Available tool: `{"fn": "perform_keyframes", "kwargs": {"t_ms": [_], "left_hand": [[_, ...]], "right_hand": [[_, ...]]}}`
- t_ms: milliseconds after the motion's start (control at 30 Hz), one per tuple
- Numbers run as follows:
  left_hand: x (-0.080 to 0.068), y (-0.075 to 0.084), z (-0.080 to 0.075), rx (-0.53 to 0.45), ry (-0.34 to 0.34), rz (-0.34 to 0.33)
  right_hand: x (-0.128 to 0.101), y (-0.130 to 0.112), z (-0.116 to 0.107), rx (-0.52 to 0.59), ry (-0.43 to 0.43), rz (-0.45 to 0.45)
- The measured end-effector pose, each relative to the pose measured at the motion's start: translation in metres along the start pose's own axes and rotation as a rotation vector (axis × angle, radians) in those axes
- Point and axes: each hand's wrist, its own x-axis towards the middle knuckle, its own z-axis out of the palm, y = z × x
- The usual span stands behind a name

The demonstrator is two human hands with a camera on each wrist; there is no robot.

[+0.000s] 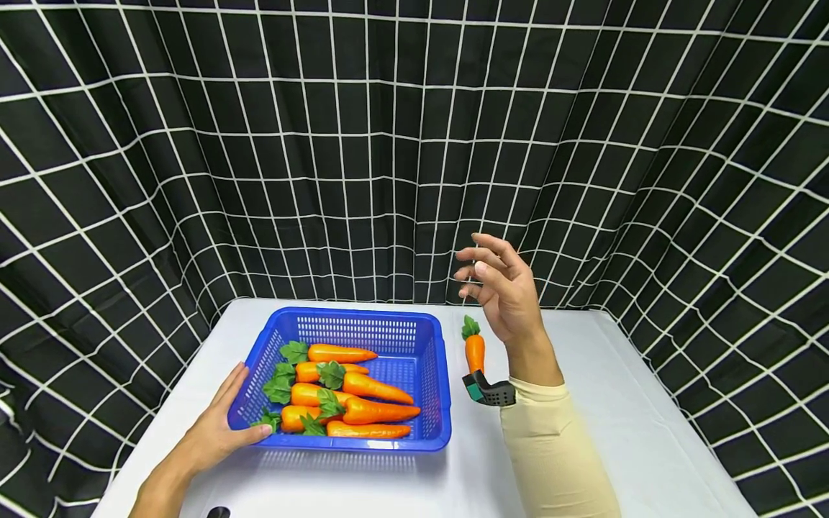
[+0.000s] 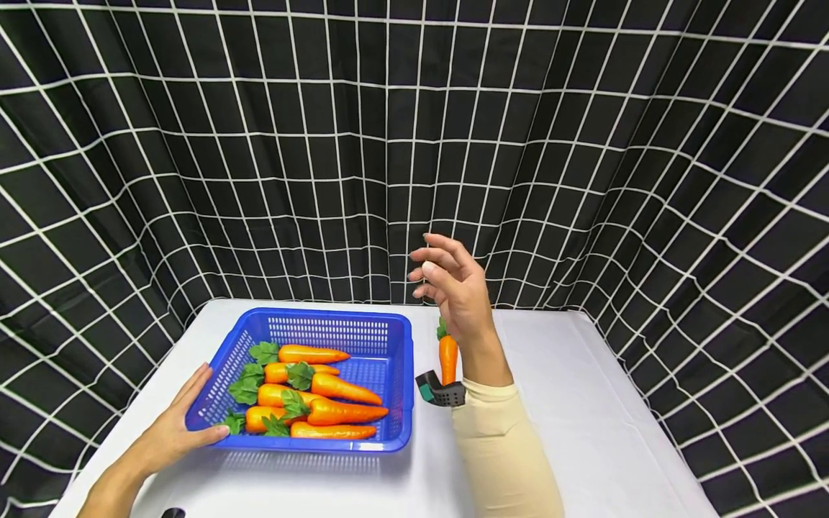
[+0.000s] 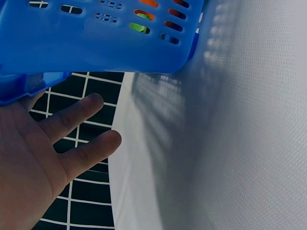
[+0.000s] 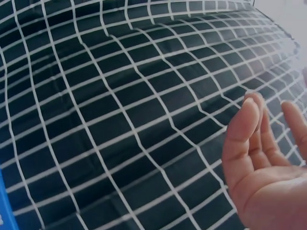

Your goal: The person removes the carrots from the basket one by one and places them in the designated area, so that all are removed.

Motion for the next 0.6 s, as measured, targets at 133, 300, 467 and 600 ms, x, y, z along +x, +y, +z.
{"fn": "perform_keyframes", "kwargs": {"t_ms": [133, 300, 467, 600], "left_hand": [[-0.001, 0.000, 0.001, -0.010, 0.003, 0.012], [-0.002, 0.000, 0.001, -0.004, -0.001, -0.003], [-0.002, 0.000, 0.001, -0.013, 0.006, 0.003], [-0.001, 0.001, 0.001, -0.010, 0.008, 0.011]], "right_hand": [[0.006, 0.013, 0.009, 0.077, -0.072, -0.015], [0.012, 0.037, 0.018, 0.142, -0.133, -0.012], [0.014, 0.061, 0.024, 0.169, -0.183, 0.036], [0.011, 0.077, 0.027, 0.156, -0.186, 0.103]]}}
